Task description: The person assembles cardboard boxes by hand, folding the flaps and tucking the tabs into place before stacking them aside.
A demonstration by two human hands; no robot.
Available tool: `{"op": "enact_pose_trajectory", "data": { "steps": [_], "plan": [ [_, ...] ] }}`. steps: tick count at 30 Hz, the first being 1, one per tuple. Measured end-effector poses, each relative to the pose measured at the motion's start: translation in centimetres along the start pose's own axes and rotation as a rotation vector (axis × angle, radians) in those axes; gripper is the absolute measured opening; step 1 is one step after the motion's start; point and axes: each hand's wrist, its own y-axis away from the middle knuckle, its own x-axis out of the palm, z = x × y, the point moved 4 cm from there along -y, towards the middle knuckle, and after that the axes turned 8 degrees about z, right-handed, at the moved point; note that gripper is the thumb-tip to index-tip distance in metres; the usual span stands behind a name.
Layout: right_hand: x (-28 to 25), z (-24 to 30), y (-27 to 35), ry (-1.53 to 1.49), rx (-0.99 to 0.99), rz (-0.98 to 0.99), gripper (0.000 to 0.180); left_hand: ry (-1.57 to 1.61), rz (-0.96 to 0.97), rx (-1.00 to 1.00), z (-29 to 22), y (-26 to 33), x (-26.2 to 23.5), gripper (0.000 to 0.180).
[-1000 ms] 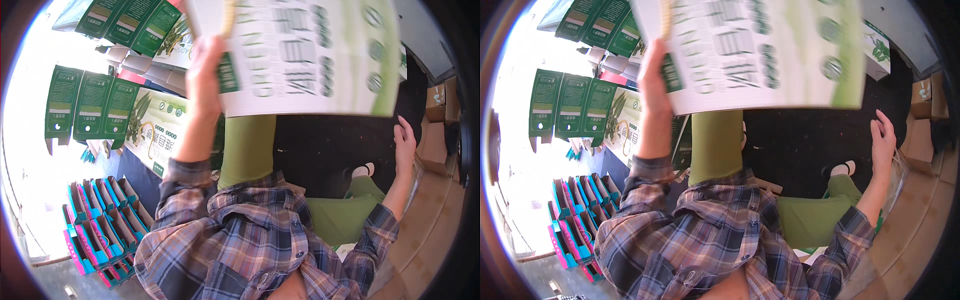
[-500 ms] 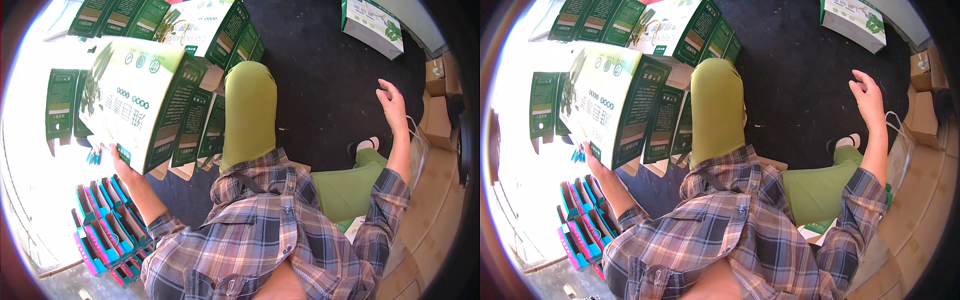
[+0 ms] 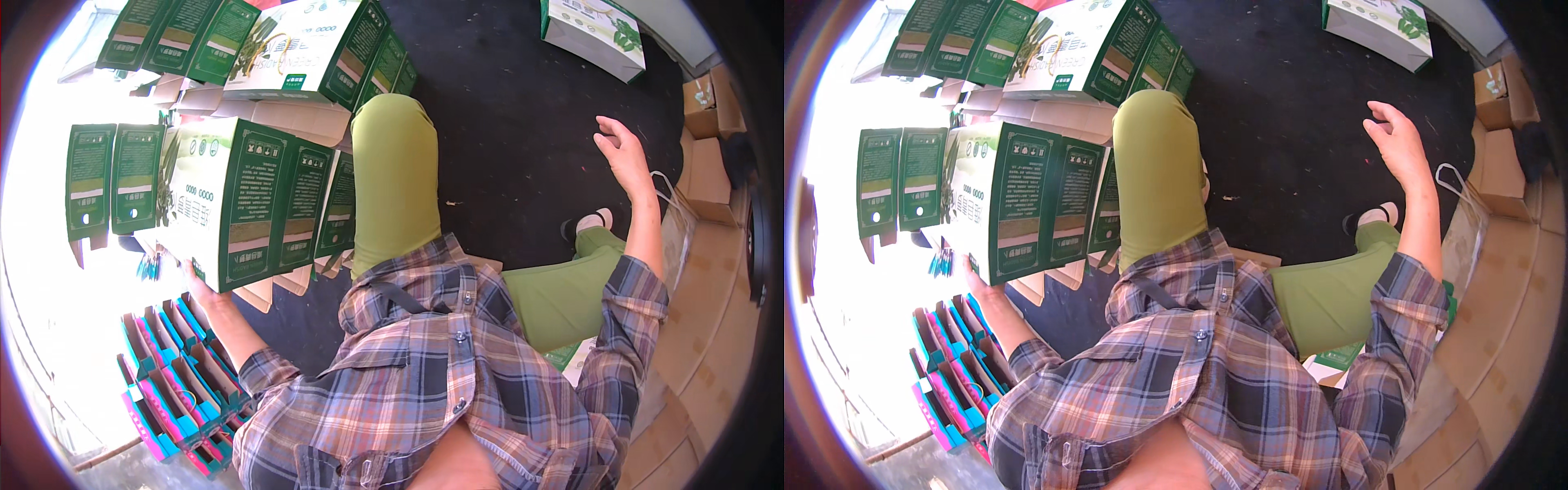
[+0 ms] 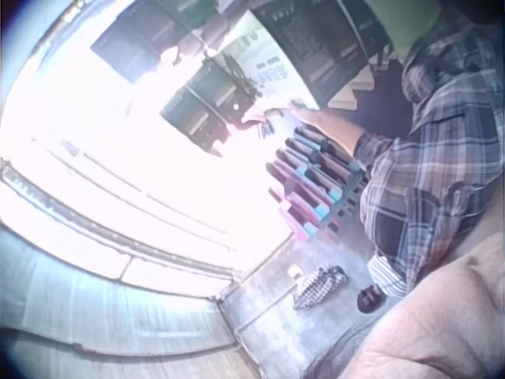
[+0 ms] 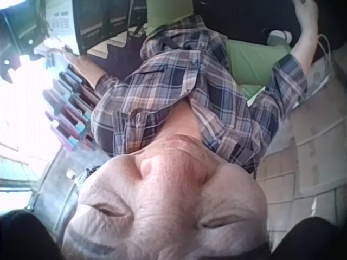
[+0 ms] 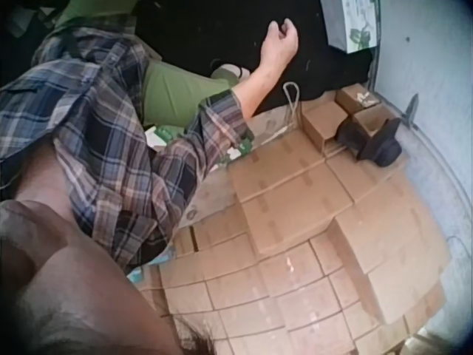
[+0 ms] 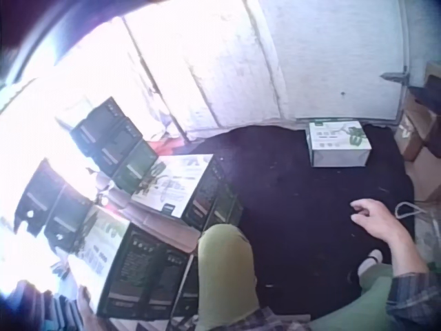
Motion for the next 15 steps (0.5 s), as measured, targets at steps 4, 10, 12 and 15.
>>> {"op": "enact_pose_trajectory", "data": {
  "steps": [4, 10, 12, 15],
  "plan": [
    [-0.1, 0.3, 0.2, 0.035, -0.006, 0.0, 0.042, -0.02, -0.055, -0.011, 0.2, 0.3, 0.8, 0.048],
    [0.0, -1.1, 0.0, -0.04, -0.01, 0.017, 0.043, -0.052, -0.122, -0.129, 0.8, 0.5, 1.4, 0.056],
    [0.1, -1.2, -0.3, 0.02, -0.012, 0.028, 0.044, -0.099, -0.139, -0.123, 0.6, 0.5, 1.0, 0.055],
    [0.6, -0.4, -0.4, 0.061, 0.021, 0.047, 0.044, -0.23, -0.14, -0.076, -0.5, 0.1, -1.1, 0.057]
  ]
}}
